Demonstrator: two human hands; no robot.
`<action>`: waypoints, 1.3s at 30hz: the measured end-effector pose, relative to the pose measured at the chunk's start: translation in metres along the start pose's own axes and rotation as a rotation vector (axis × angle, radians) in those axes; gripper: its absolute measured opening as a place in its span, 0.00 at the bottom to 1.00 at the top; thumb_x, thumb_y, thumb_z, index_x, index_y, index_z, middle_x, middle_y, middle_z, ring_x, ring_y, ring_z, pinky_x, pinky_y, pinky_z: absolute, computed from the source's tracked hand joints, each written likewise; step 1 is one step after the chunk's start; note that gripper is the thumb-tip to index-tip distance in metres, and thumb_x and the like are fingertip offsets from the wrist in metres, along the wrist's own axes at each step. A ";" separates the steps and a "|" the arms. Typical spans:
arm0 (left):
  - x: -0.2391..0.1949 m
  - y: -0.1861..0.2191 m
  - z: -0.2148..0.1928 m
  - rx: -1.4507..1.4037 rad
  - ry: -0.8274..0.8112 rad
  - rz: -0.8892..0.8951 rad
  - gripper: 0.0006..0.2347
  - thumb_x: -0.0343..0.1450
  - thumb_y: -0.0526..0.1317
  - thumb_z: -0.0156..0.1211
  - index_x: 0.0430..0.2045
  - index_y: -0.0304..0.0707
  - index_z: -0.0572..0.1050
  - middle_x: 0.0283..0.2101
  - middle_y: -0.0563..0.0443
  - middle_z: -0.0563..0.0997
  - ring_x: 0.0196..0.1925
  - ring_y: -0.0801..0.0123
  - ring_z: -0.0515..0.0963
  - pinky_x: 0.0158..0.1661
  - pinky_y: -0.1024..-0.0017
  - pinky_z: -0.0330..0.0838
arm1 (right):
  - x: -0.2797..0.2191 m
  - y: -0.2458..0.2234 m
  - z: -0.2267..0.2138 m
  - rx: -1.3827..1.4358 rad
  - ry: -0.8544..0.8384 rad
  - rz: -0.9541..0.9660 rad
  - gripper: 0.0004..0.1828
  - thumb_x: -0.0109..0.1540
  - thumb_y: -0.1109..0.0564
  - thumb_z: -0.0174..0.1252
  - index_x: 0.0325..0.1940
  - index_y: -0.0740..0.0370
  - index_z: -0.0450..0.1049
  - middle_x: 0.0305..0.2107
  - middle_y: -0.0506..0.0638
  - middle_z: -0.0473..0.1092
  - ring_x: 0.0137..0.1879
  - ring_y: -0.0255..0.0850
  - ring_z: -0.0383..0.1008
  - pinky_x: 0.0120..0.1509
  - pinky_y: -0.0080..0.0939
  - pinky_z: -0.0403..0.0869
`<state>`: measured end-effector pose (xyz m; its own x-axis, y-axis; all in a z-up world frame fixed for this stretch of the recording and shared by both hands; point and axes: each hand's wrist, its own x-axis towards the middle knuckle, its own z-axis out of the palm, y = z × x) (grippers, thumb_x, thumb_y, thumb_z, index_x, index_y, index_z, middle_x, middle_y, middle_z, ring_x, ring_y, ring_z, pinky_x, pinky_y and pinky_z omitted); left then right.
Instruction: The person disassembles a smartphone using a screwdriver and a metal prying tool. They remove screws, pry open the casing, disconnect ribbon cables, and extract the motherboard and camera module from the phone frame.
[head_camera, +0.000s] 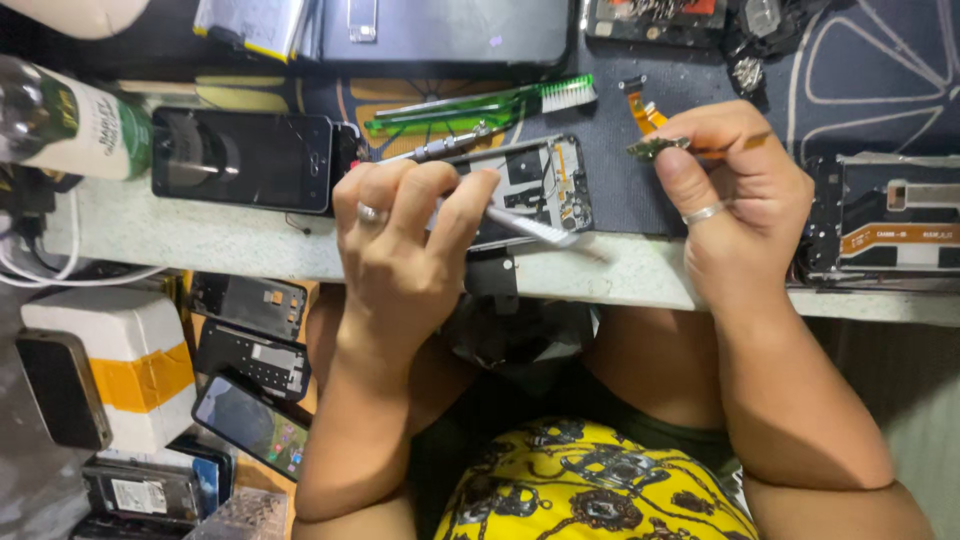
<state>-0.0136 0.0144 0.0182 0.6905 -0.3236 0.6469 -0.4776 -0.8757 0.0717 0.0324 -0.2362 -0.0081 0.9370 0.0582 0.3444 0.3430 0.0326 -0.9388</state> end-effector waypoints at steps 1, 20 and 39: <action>0.002 -0.003 -0.001 0.002 -0.035 -0.008 0.12 0.74 0.33 0.62 0.52 0.41 0.77 0.43 0.50 0.75 0.49 0.58 0.74 0.53 0.57 0.67 | 0.001 0.003 -0.002 -0.010 0.011 0.010 0.04 0.70 0.64 0.61 0.48 0.66 0.74 0.43 0.43 0.72 0.47 0.28 0.71 0.58 0.26 0.69; 0.064 -0.019 -0.005 -0.773 0.038 -0.303 0.06 0.80 0.35 0.61 0.49 0.36 0.77 0.38 0.48 0.84 0.39 0.64 0.84 0.40 0.70 0.79 | 0.049 -0.068 0.038 -0.269 -0.121 -0.252 0.07 0.65 0.68 0.63 0.46 0.61 0.77 0.46 0.49 0.72 0.52 0.34 0.75 0.55 0.34 0.75; 0.091 -0.061 0.055 -1.786 -0.090 -0.845 0.13 0.70 0.29 0.67 0.48 0.27 0.79 0.37 0.46 0.82 0.34 0.72 0.83 0.34 0.74 0.79 | 0.065 -0.017 0.049 0.156 0.019 0.080 0.12 0.69 0.69 0.58 0.58 0.67 0.74 0.53 0.52 0.75 0.60 0.36 0.74 0.68 0.35 0.73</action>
<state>0.1081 0.0184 0.0311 0.9878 -0.1549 0.0153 0.0628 0.4865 0.8714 0.0838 -0.1844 0.0310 0.9626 0.0480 0.2665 0.2538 0.1835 -0.9497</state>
